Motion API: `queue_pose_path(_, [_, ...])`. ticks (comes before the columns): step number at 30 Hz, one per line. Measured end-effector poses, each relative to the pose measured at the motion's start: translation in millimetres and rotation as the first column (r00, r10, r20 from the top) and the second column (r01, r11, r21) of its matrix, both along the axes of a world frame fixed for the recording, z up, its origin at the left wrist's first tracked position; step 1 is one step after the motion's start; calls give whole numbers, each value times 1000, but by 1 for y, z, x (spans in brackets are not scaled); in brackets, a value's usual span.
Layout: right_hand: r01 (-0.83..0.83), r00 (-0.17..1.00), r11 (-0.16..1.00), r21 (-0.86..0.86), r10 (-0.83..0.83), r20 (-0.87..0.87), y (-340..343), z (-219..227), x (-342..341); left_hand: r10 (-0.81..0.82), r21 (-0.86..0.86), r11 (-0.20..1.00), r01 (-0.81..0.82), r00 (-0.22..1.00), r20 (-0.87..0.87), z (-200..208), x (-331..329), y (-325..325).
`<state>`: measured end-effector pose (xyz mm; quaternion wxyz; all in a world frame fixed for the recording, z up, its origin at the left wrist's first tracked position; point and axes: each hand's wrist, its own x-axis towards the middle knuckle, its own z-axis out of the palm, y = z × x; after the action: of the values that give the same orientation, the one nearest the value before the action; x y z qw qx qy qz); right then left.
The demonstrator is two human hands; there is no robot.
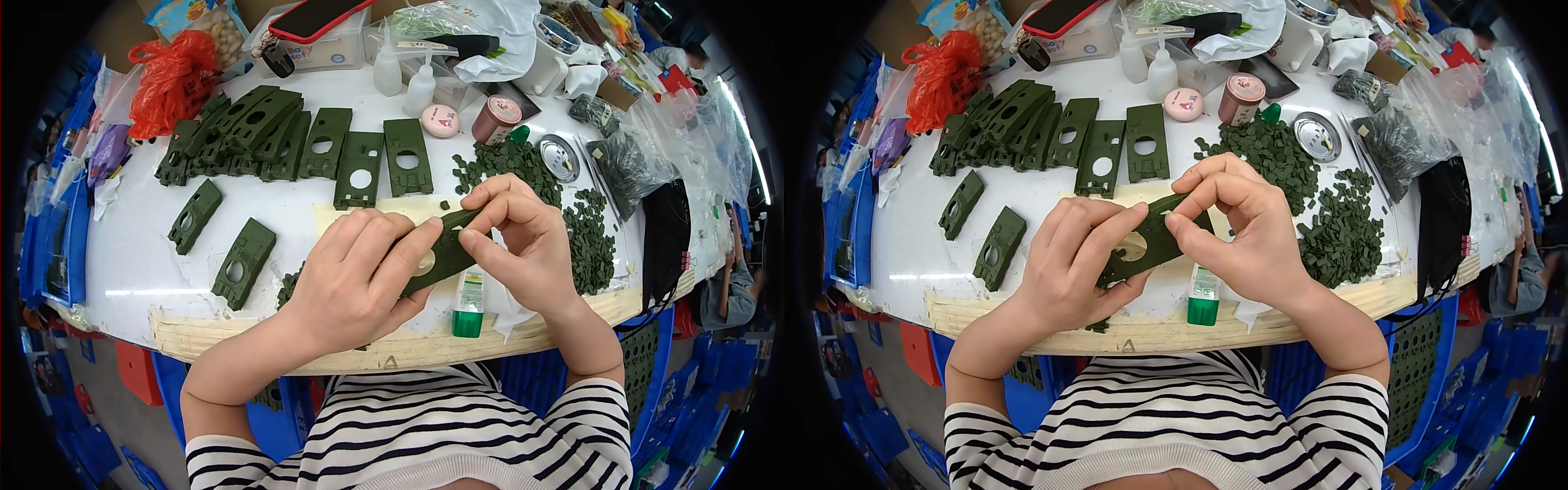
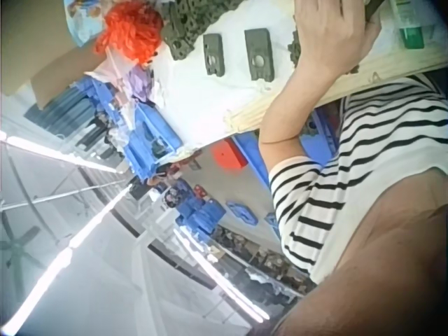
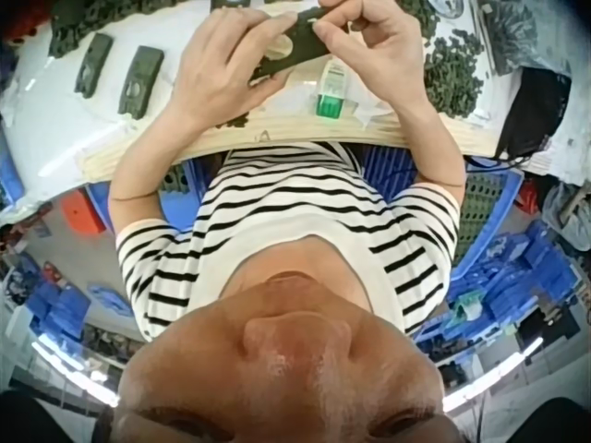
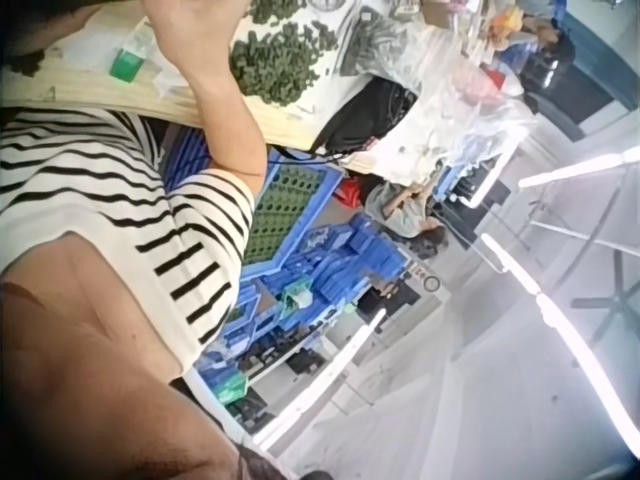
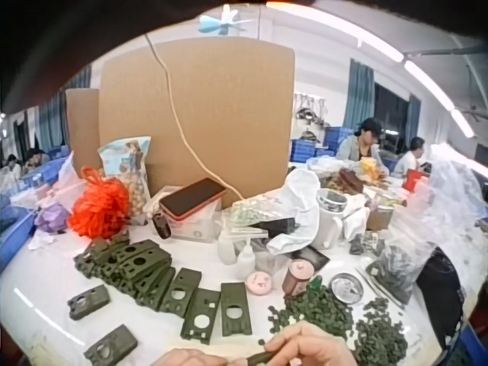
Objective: Assembling plastic toy tank models by gluing components together.
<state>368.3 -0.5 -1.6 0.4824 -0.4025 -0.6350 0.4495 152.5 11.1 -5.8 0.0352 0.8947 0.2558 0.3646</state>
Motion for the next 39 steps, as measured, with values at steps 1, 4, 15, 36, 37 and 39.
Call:
queue_pose_path(1, [4, 1000, 1000, -7, -4, 5, 0, 1, 0, -2, 3, 1000, 2, 1000, 0, 0, 0, 0])
queue_pose_path(4, [0, 1000, 1000, -6, 0, 14, 0, 1, -2, 17, 31, 999, -17, 1000, -12, -1, -2, -1])
queue_pose_path(15, [90, 983, 983, 160, -114, 145, 0, -6, -4, 36, 40, 999, -35, 999, -23, -1, 0, -3])
queue_pose_path(36, [-61, 998, 991, -118, 65, 27, -1, 6, 3, -64, -178, 981, 72, 997, 48, -4, -8, 4])
queue_pose_path(37, [-65, 998, 981, -184, 60, -35, -2, 8, 2, -66, -210, 975, 78, 996, 65, -4, -10, 6])
queue_pose_path(39, [-81, 992, 966, -246, 53, -119, -2, 8, 1, -72, -197, 977, 80, 996, 45, -5, -13, 8])
